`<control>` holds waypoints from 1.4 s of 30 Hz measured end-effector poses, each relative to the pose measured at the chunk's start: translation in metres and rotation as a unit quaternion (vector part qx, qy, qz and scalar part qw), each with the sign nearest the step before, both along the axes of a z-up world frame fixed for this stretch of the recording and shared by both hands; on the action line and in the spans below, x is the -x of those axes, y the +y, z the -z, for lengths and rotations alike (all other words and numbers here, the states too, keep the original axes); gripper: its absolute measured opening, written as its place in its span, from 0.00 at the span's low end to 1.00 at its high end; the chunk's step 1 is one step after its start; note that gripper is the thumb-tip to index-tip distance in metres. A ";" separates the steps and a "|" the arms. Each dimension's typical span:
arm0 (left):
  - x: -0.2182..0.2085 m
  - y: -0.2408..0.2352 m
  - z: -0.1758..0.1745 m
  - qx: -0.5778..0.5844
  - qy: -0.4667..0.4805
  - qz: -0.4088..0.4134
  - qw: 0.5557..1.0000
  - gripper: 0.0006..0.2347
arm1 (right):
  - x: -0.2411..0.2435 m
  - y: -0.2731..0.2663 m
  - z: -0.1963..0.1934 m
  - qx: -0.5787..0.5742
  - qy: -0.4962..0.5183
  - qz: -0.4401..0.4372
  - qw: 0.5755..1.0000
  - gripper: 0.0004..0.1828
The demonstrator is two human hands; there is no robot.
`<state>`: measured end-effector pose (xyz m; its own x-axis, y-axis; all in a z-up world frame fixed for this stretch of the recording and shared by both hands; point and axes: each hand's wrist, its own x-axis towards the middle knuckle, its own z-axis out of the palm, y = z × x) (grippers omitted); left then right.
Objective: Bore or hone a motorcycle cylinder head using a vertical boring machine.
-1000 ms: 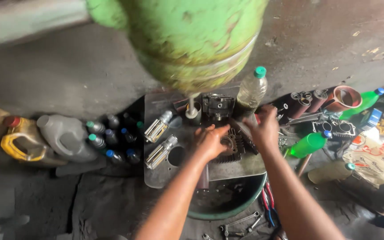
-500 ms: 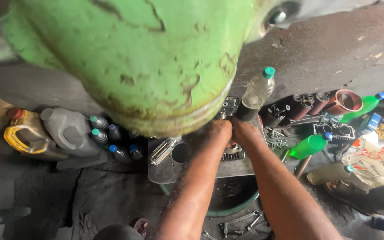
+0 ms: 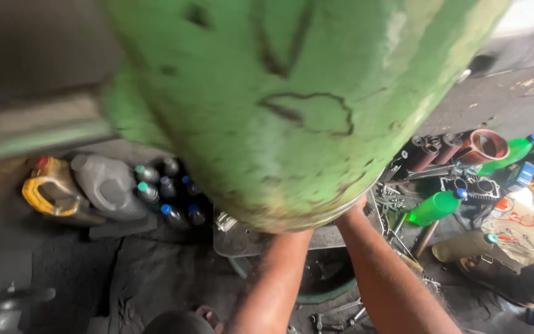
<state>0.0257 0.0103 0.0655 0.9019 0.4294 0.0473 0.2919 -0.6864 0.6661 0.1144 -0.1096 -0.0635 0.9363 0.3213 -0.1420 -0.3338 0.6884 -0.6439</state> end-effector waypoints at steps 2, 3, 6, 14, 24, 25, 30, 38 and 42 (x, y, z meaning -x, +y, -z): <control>0.009 0.000 0.000 -0.005 0.020 0.019 1.000 0.21 | -0.013 -0.009 0.050 0.624 -0.197 -0.010 0.756 0.39; 0.010 0.000 -0.004 -0.007 0.027 0.027 0.999 0.21 | -0.008 -0.019 0.030 0.624 -0.201 -0.006 0.755 0.39; 0.013 0.000 -0.006 -0.012 0.051 0.052 0.997 0.21 | 0.006 -0.050 -0.017 0.715 -0.170 -0.041 0.677 0.33; 0.032 0.014 0.025 -0.054 0.024 0.120 0.991 0.23 | 0.026 -0.095 -0.043 0.839 -0.382 -0.055 0.384 0.24; 0.030 0.029 0.048 0.044 -0.034 0.136 0.989 0.17 | 0.106 -0.116 -0.147 0.726 -0.343 0.066 0.592 0.27; 0.028 0.030 0.051 0.049 -0.058 0.135 0.988 0.18 | 0.105 -0.109 -0.156 0.728 -0.381 0.060 0.567 0.30; 0.025 0.024 0.050 0.069 -0.079 0.142 0.984 0.21 | 0.088 -0.052 -0.178 0.665 -0.496 0.082 0.552 0.31; 0.014 -0.012 0.076 0.048 -0.182 0.183 0.965 0.23 | 0.071 -0.034 -0.208 0.701 -0.523 0.005 0.484 0.21; 0.001 -0.017 0.118 0.072 -0.282 0.208 0.934 0.24 | 0.043 -0.039 -0.286 0.747 -0.540 0.052 0.384 0.16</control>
<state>0.0245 -0.0063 -0.0527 0.8417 0.0862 0.5331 -0.4043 -0.5539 0.7278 0.0712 -0.1483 0.2223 0.7043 0.5899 0.3949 0.6635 -0.7449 -0.0704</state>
